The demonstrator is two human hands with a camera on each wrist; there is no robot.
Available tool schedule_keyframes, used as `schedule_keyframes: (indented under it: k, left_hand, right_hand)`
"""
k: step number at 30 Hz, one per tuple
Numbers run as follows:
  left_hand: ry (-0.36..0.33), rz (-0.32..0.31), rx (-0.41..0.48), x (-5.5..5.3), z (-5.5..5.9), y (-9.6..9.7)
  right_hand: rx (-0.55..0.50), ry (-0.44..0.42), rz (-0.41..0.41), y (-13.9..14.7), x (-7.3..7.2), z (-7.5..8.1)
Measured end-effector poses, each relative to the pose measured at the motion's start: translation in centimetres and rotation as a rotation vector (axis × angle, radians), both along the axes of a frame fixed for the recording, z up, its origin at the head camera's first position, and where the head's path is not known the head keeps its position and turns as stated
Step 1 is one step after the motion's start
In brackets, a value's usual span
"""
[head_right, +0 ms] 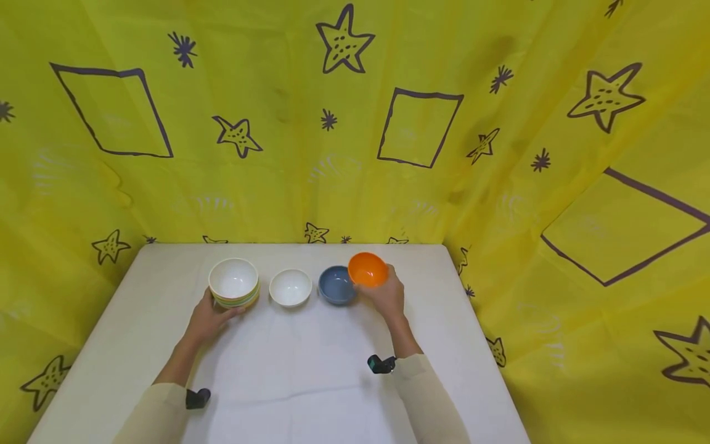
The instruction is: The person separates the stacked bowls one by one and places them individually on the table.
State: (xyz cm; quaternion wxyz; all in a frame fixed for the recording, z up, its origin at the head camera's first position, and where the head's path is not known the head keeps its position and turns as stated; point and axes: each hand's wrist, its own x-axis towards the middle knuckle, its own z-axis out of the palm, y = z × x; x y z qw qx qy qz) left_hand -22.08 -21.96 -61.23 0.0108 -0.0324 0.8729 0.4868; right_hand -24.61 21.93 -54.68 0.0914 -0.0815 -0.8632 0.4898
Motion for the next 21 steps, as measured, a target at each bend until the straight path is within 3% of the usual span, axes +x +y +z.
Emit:
schedule_keyframes:
  k: [15, 21]
  left_hand:
    - [0.024, -0.004, 0.005, 0.1, -0.2, 0.0]
    - [0.011, -0.007, 0.011, 0.1, -0.2, 0.1]
  right_hand:
    - [0.09, -0.004, -0.066, 3.3, 1.1, -3.0]
    - [0.116, -0.054, -0.082, 3.9, 1.4, -4.2]
